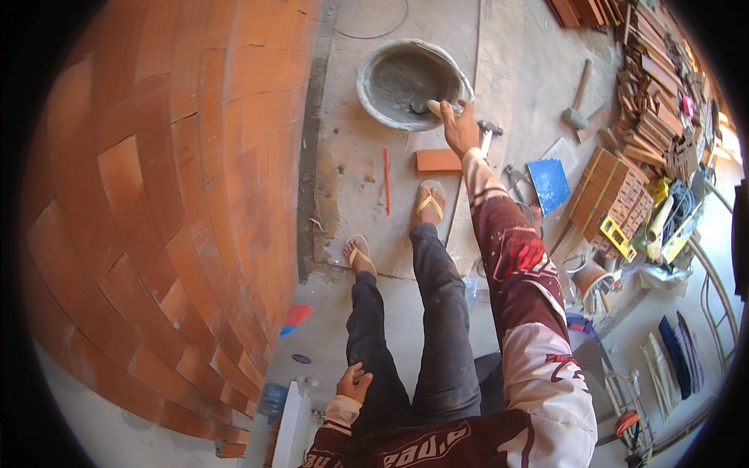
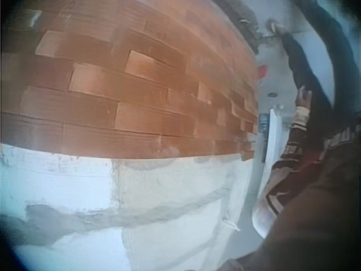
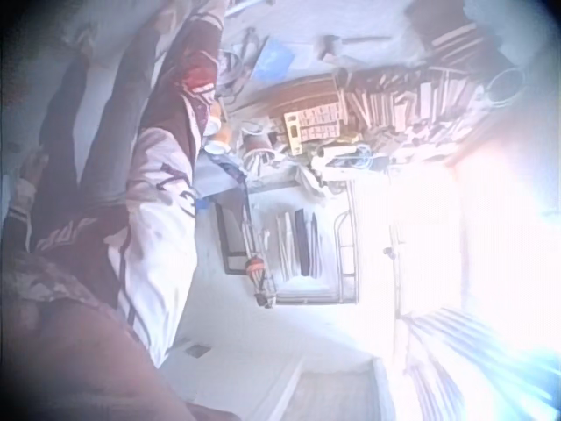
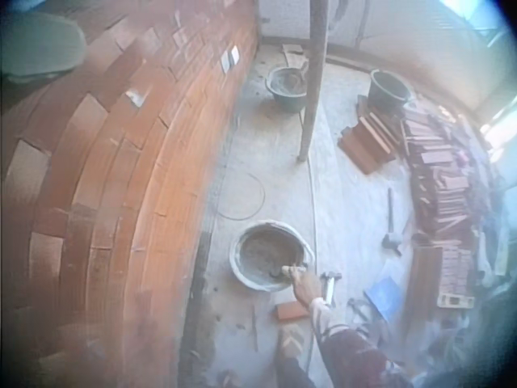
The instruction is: The person applies mortar to a wall using a trowel and places terracotta tiles onto the surface. They use a hammer to tap the tiles into position and later use a marker to draw lines on a tile before cutting it with a power tool.
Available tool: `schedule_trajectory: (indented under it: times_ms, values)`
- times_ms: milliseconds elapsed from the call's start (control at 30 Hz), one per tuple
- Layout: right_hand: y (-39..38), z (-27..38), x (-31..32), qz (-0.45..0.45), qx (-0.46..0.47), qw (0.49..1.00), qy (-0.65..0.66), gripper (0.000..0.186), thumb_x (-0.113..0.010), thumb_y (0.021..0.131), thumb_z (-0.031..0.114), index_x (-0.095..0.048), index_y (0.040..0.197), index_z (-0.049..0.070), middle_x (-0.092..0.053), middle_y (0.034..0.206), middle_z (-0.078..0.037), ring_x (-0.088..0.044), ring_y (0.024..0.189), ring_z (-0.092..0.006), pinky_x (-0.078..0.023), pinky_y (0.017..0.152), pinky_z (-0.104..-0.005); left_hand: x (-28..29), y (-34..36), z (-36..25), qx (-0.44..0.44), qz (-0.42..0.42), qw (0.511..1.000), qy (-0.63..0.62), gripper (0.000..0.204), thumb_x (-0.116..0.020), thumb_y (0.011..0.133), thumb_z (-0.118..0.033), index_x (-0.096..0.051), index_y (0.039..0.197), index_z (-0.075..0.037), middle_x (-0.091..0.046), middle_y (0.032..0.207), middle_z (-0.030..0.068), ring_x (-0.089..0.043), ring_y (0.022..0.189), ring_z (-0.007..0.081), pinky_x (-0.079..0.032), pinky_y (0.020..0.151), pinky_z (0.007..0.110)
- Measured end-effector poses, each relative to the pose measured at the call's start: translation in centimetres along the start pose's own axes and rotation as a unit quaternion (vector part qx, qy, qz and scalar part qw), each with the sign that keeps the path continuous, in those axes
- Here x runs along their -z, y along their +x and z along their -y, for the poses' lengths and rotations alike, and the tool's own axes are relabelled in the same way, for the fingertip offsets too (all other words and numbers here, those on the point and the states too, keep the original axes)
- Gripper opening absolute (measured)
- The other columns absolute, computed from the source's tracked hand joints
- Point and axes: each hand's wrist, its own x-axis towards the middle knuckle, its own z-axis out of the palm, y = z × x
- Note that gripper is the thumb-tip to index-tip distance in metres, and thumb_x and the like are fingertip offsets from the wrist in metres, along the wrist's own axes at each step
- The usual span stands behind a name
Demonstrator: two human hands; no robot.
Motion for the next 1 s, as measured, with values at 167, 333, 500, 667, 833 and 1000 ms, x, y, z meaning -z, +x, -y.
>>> schedule_trajectory:
  times_ms: [167,333,500,667,833,1000]
  values:
    - [3.3,3.7,-2.0,0.189,0.036,0.956,-0.222,0.057,-0.050,0.094,0.047,-0.062,0.111,-0.007,-0.064,0.107,-0.033,-0.062,0.102,-0.0487,-0.049,0.090,-0.0494,-0.8,-0.7,1.1,-0.033,-0.032,0.998,-0.041,0.050,-0.070,0.086,-0.025,-0.056,0.127,0.000,-0.066,0.114,0.0220,-0.066,0.105,0.0280,-0.052,0.091,0.037]
    - [-0.7,4.7,-0.3,0.150,0.128,0.949,-0.246,0.049,-0.046,0.096,0.042,-0.061,0.093,-0.005,-0.066,0.099,-0.032,-0.064,0.096,-0.0483,-0.050,0.084,-0.0509,-1.7,-2.0,3.5,-0.032,-0.049,0.996,-0.069,0.046,-0.070,0.086,-0.023,-0.057,0.124,0.000,-0.068,0.109,0.0189,-0.067,0.101,0.0255,-0.053,0.089,0.035]
    - [-5.4,9.4,1.5,0.177,0.148,0.930,-0.285,0.034,-0.047,0.096,0.031,-0.053,0.107,0.000,-0.066,0.098,-0.030,-0.066,0.092,-0.0460,-0.052,0.079,-0.0504,-2.2,-2.8,4.5,-0.023,-0.060,0.994,-0.085,0.048,-0.071,0.086,-0.025,-0.057,0.124,0.000,-0.068,0.110,0.0192,-0.067,0.100,0.0260,-0.053,0.090,0.036]
    - [-8.7,11.2,0.3,0.183,0.220,0.896,-0.340,0.024,-0.047,0.092,0.020,-0.056,0.107,0.004,-0.064,0.106,-0.027,-0.066,0.094,-0.0419,-0.054,0.078,-0.0480,-1.5,-4.4,2.6,-0.049,-0.089,0.989,-0.112,0.049,-0.071,0.086,-0.026,-0.057,0.125,0.000,-0.067,0.111,0.0190,-0.067,0.101,0.0253,-0.053,0.090,0.035]
    - [-12.4,8.5,3.9,0.168,0.198,0.952,-0.164,0.029,-0.053,0.090,0.018,-0.057,0.113,0.001,-0.064,0.101,-0.023,-0.064,0.089,-0.0364,-0.051,0.076,-0.0448,0.8,-9.0,-1.1,-0.122,-0.120,0.954,-0.245,0.044,-0.070,0.088,-0.018,-0.056,0.125,0.002,-0.065,0.117,0.0187,-0.065,0.107,0.0247,-0.052,0.091,0.034]
    - [-25.7,9.4,14.1,0.406,-0.040,0.907,0.105,0.050,-0.066,0.076,0.008,-0.047,0.121,-0.002,-0.060,0.079,-0.011,-0.059,0.060,-0.0203,-0.051,0.052,-0.0333,6.5,-20.2,-10.3,-0.343,-0.110,0.853,-0.378,0.036,-0.066,0.090,-0.008,-0.056,0.122,0.006,-0.065,0.115,0.0186,-0.065,0.106,0.0238,-0.051,0.093,0.035]
